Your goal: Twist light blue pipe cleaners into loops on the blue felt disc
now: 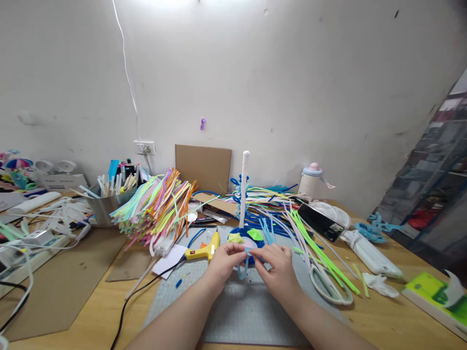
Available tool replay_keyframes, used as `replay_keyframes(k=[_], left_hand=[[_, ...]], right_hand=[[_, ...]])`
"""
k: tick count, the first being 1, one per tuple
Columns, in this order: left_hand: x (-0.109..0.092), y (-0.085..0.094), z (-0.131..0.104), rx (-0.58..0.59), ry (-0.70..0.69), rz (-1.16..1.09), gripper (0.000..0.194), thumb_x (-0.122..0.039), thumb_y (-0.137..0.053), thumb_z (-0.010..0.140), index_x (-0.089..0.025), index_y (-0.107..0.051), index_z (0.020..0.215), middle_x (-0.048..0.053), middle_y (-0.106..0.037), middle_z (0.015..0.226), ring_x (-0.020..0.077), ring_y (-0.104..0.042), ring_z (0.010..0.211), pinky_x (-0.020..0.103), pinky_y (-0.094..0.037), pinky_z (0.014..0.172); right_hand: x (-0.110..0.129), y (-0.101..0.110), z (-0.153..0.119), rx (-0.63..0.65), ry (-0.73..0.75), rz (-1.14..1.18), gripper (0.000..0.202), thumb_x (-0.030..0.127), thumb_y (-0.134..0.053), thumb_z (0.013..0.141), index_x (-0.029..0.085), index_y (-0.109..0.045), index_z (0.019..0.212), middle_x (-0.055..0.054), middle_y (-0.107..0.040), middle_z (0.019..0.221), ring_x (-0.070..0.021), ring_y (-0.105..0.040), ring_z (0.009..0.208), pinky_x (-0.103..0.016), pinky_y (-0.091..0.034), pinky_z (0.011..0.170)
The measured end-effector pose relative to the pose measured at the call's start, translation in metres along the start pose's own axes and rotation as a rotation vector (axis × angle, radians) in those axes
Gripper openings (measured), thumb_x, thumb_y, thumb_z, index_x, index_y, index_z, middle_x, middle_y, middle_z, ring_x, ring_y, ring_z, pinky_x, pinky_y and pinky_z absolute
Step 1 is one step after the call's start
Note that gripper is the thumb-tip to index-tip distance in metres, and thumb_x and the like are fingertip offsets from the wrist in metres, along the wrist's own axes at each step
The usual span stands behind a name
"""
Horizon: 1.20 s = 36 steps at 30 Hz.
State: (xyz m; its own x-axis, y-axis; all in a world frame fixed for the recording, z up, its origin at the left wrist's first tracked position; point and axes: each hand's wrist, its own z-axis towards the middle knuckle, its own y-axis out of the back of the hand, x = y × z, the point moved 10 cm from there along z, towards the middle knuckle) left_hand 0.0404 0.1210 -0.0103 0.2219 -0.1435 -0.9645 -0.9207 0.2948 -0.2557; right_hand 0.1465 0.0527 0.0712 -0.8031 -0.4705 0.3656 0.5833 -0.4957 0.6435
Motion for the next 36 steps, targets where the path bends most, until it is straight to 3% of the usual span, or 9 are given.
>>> replay_keyframes(k=[36], left_hand=[[0.000, 0.007, 0.003, -0.058, -0.027, 0.023, 0.032, -0.036, -0.075, 0.048, -0.012, -0.059, 0.063, 0.000, -0.058, 0.053, 0.0093, -0.048, 0.047, 0.021, -0.033, 0.049]], right_hand=[[-0.002, -0.010, -0.001, 0.048, -0.011, 0.032, 0.016, 0.018, -0.052, 0.077, 0.027, -0.063, 0.085, 0.002, -0.064, 0.072, -0.0150, -0.052, 0.069, -0.032, -0.024, 0.071]])
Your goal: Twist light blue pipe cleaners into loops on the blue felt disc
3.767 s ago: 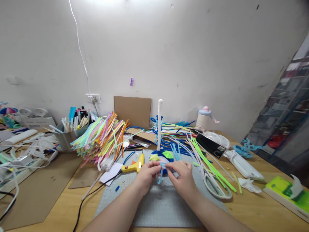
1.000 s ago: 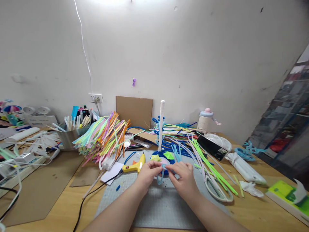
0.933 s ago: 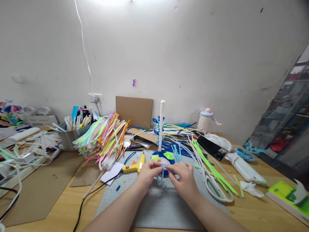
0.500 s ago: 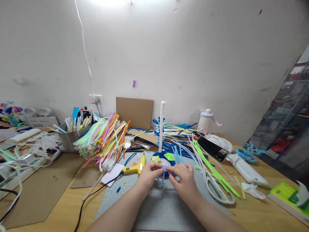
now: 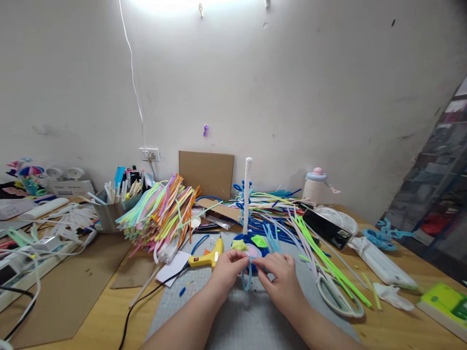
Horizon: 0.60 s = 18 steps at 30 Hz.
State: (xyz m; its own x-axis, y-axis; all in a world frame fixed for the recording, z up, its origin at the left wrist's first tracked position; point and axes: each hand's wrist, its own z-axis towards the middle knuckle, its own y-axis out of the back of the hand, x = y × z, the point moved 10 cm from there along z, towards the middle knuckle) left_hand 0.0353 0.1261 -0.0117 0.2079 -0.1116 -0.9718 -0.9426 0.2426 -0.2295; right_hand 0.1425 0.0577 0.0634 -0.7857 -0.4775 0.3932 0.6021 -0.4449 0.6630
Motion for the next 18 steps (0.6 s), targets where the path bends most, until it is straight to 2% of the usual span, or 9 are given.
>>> replay_keyframes(k=[5, 18], left_hand=[[-0.0008, 0.0009, 0.0004, -0.015, 0.001, 0.034, 0.031, -0.036, -0.074, 0.048, -0.012, -0.059, 0.060, 0.000, -0.056, 0.048, 0.0090, -0.047, 0.044, 0.021, -0.030, 0.047], [0.0052, 0.0012, 0.0015, -0.005, 0.018, 0.025, 0.035, -0.038, -0.075, 0.047, -0.012, -0.058, 0.063, 0.000, -0.057, 0.051, 0.0090, -0.048, 0.046, 0.021, -0.030, 0.047]], right_hand=[[0.0027, -0.0005, -0.0002, 0.000, 0.028, -0.030, 0.016, 0.019, -0.051, 0.078, 0.028, -0.063, 0.085, 0.001, -0.064, 0.073, -0.0166, -0.052, 0.071, -0.033, -0.025, 0.071], [0.0004, -0.0051, -0.0018, 0.023, 0.034, -0.025, 0.016, 0.020, -0.051, 0.080, 0.028, -0.061, 0.088, 0.001, -0.064, 0.076, -0.0166, -0.051, 0.074, -0.034, -0.024, 0.073]])
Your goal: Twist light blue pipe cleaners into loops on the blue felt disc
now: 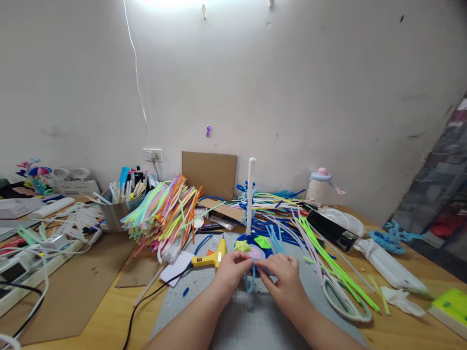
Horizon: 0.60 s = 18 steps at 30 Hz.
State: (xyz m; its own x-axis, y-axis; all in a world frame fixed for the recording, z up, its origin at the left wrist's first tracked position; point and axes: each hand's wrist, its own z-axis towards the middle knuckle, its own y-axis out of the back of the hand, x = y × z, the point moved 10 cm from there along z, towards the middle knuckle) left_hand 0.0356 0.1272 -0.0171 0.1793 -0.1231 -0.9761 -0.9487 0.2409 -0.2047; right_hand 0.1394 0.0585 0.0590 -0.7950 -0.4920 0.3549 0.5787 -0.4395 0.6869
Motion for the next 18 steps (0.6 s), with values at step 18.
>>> replay_keyframes(k=[18], left_hand=[[0.0006, -0.0007, -0.0007, -0.006, 0.008, -0.017, 0.033, -0.037, -0.075, 0.047, -0.012, -0.059, 0.061, 0.000, -0.057, 0.052, 0.0094, -0.049, 0.045, 0.021, -0.031, 0.047]], right_hand=[[0.0032, 0.0004, 0.0002, -0.018, 0.022, -0.032, 0.015, 0.019, -0.052, 0.077, 0.027, -0.061, 0.085, 0.002, -0.064, 0.074, -0.0155, -0.053, 0.072, -0.032, -0.025, 0.073]])
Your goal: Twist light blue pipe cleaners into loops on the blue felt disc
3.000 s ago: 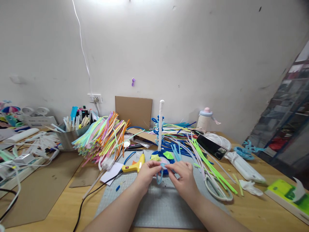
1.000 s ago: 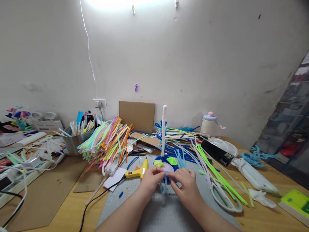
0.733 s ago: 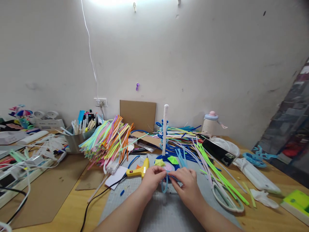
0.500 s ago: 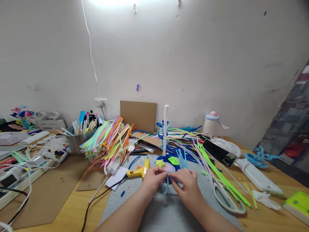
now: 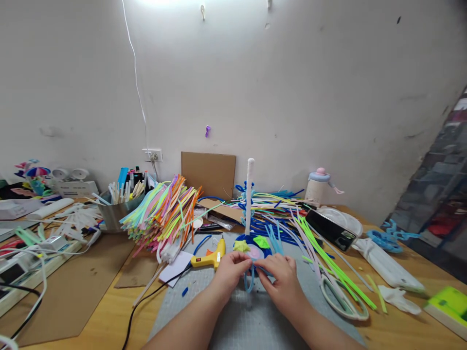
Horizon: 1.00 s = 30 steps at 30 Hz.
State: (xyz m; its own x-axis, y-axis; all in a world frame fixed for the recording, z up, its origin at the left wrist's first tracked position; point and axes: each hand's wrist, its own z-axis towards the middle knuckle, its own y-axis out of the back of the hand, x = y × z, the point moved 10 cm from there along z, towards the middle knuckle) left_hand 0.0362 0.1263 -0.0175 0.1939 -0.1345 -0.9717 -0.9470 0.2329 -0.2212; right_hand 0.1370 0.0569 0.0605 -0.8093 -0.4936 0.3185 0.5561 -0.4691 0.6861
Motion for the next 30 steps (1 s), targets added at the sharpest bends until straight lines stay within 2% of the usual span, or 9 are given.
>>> replay_keyframes(k=[8, 30], left_hand=[[0.0033, 0.0016, 0.0024, 0.002, -0.003, 0.021, 0.032, -0.037, -0.074, 0.049, -0.012, -0.058, 0.062, 0.000, -0.057, 0.052, 0.0096, -0.049, 0.046, 0.020, -0.030, 0.046], [0.0006, -0.0003, 0.0010, 0.014, -0.009, -0.003, 0.032, -0.037, -0.074, 0.049, -0.012, -0.058, 0.062, 0.000, -0.056, 0.051, 0.0098, -0.049, 0.046, 0.021, -0.030, 0.047]], right_hand=[[-0.0005, -0.0012, 0.0006, 0.028, -0.030, 0.031, 0.014, 0.019, -0.054, 0.077, 0.028, -0.061, 0.084, 0.003, -0.063, 0.074, -0.0156, -0.052, 0.072, -0.033, -0.025, 0.072], [0.0025, -0.0009, 0.0002, 0.023, -0.002, 0.081, 0.013, 0.020, -0.052, 0.078, 0.027, -0.060, 0.085, 0.001, -0.064, 0.074, -0.0171, -0.052, 0.071, -0.033, -0.025, 0.072]])
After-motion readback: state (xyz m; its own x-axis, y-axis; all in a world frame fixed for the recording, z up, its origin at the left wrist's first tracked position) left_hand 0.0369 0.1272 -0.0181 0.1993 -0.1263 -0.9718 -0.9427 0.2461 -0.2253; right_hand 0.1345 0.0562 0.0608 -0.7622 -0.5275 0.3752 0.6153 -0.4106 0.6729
